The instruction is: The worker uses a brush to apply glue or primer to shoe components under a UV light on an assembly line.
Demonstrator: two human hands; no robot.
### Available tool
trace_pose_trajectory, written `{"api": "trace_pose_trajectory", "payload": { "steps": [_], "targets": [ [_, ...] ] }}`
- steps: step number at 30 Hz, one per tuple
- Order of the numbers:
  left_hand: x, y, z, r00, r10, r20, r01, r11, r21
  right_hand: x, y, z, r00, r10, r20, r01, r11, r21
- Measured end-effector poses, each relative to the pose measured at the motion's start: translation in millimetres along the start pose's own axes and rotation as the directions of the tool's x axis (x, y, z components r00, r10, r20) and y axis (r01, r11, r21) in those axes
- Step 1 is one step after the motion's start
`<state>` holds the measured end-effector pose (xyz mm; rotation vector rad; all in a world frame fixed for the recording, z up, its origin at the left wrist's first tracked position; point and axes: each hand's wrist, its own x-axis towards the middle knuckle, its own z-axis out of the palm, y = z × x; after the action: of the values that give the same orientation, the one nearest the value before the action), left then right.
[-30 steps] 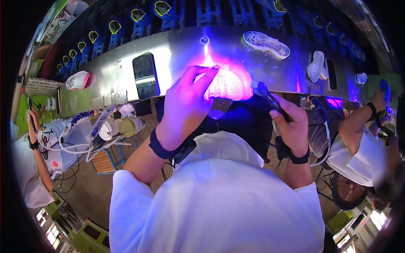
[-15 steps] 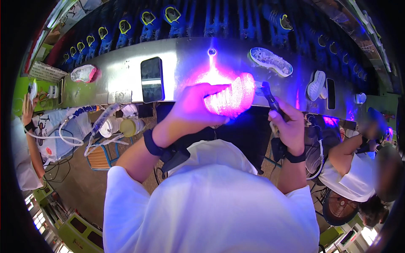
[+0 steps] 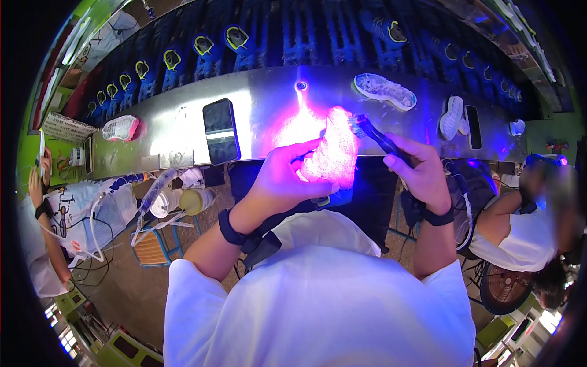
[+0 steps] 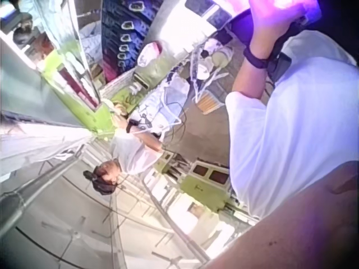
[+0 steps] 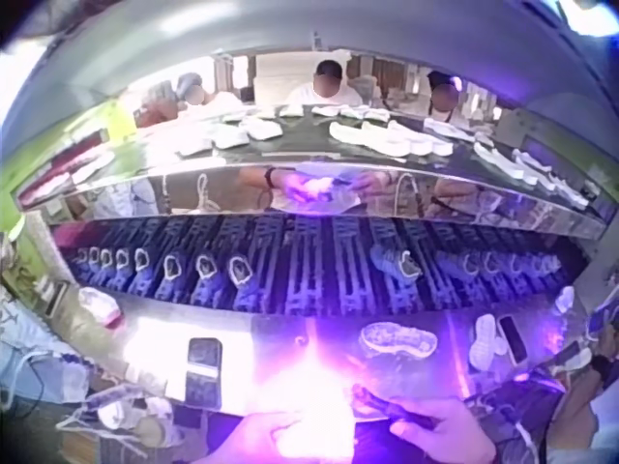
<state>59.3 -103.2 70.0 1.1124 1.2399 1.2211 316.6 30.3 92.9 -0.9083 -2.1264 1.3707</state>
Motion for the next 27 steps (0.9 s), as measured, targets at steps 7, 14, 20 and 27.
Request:
{"api": "trace_pose_trajectory", "payload": {
  "steps": [7,14,20,27],
  "targets": [
    [0.5,3.7,-1.3,0.998,-0.061,0.013,0.060,0.997,0.056,-7.9,11.9,1.7,1.000,0.029,0.005,-0.029,0.998,-0.061],
    [0.7,7.0,12.0,0.980,-0.200,0.027,0.201,0.958,-0.205,-24.3,12.3,17.6,0.995,0.071,-0.076,-0.068,0.997,0.032],
    [5.0,-5.5,16.3,0.981,-0.176,-0.081,0.138,0.927,-0.348,-45.1,10.8,-5.5,0.993,0.066,0.094,-0.069,0.997,0.030],
    [10.8,-0.9,21.6,0.988,-0.126,-0.095,0.104,0.974,-0.203,-29.7,4.4,-6.8,0.980,0.194,0.035,-0.197,0.969,0.146]
  ]
}}
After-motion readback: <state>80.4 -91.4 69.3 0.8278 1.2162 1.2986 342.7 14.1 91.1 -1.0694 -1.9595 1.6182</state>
